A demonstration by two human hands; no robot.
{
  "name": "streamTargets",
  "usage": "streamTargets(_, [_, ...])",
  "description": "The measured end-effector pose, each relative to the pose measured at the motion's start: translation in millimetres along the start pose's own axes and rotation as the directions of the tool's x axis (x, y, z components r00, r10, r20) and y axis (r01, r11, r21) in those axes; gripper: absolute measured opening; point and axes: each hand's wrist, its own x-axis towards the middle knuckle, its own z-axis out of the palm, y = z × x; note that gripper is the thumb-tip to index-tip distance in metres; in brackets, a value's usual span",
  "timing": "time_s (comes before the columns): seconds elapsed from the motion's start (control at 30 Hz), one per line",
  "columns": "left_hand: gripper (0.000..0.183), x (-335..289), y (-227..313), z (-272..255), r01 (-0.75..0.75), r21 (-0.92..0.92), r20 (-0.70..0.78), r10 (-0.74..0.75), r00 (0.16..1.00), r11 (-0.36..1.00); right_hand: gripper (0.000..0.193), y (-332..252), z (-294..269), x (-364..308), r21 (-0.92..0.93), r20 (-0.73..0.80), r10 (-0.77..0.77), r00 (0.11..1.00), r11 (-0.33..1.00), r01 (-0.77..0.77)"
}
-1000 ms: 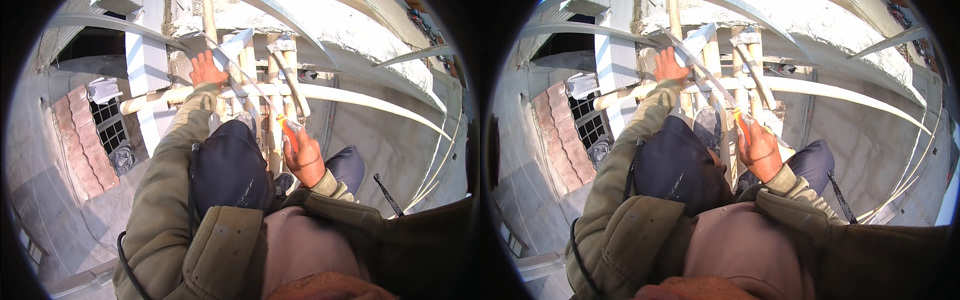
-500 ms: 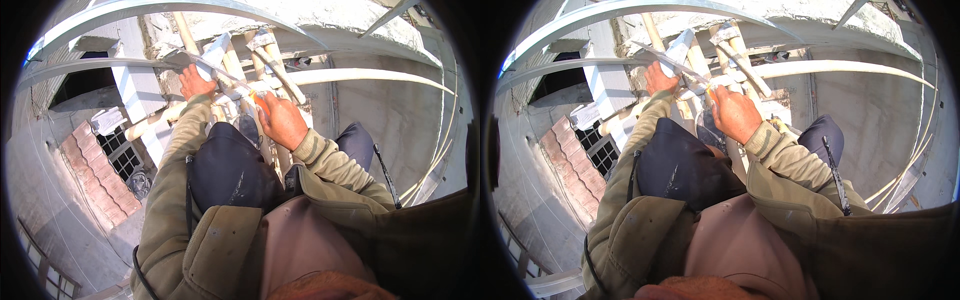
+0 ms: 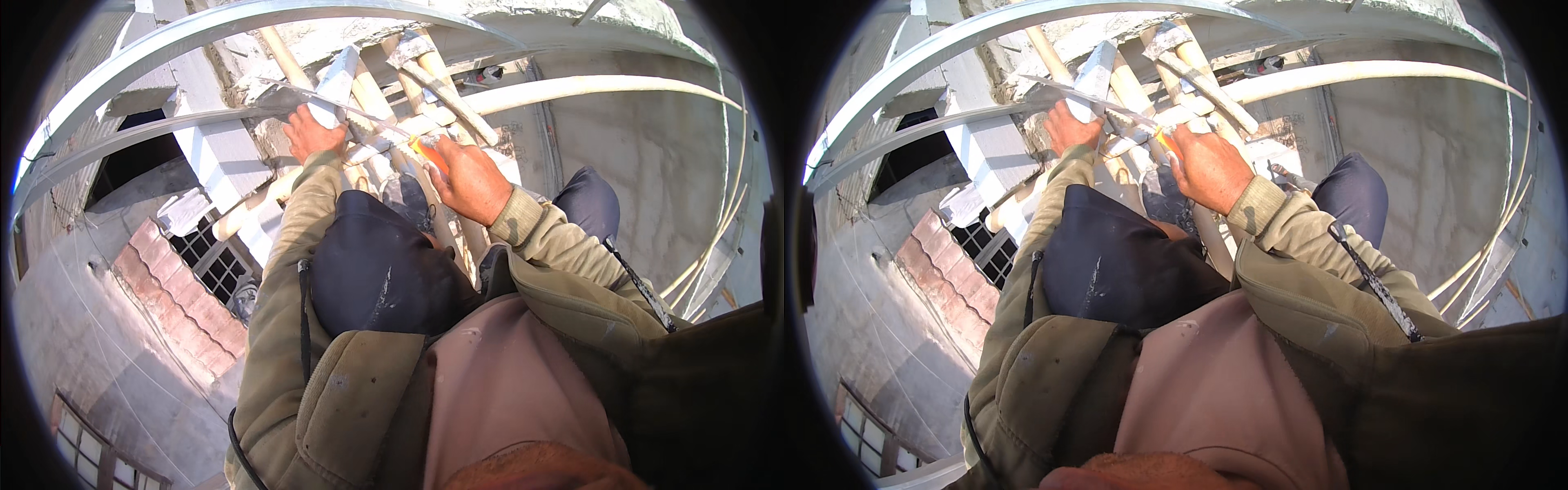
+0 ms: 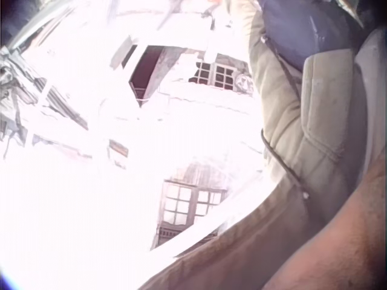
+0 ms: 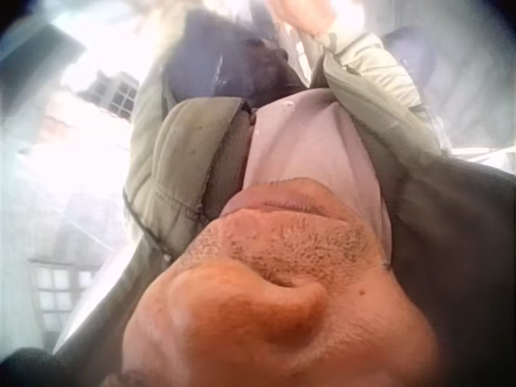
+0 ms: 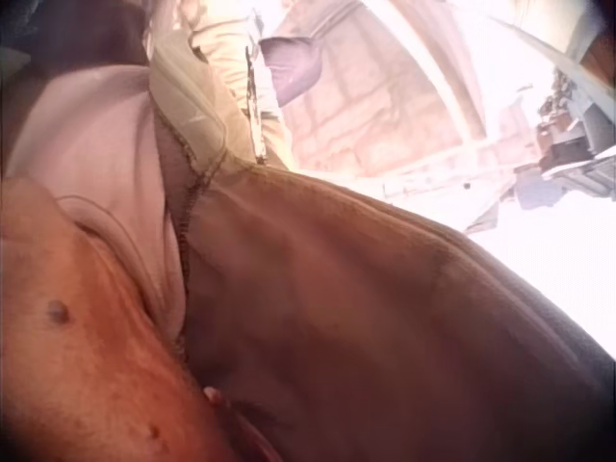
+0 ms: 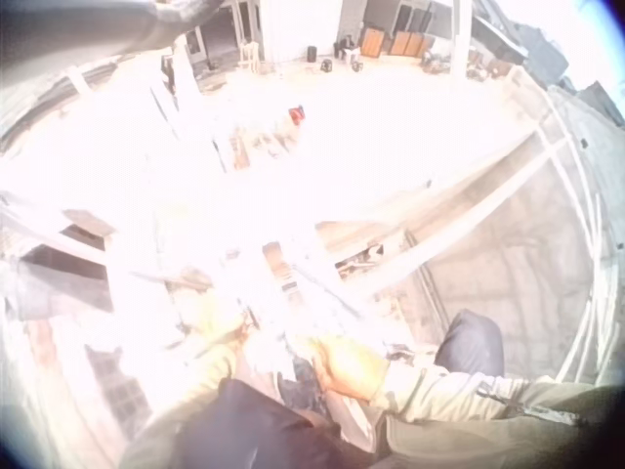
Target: The person saws a piece of lightweight brick using a hand saw and then applies mortar from a bucket to the brick before placing it on top of a wall.
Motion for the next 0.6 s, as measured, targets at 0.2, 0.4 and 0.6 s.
streamTargets(0.2, [0.083,-3,11,-10,-0.011,0.013,0.039,0.010,0.999,1.000,0.025,4,-38,-68,-0.005,-0.083,-0.051,0.995,0.999,0.050])
streamTargets(0.4, [0.085,-1,15,1,-0.002,-0.013,0.030,0.002,1.000,1.000,0.028,12,-10,-10,-0.073,-0.031,0.026,0.999,0.997,-0.028])
streamTargets(0.6, [0.087,6,17,-10,-0.001,0.025,-0.014,0.001,1.000,1.000,0.028,24,-33,-62,-0.022,-0.127,-0.044,0.991,0.999,0.041])
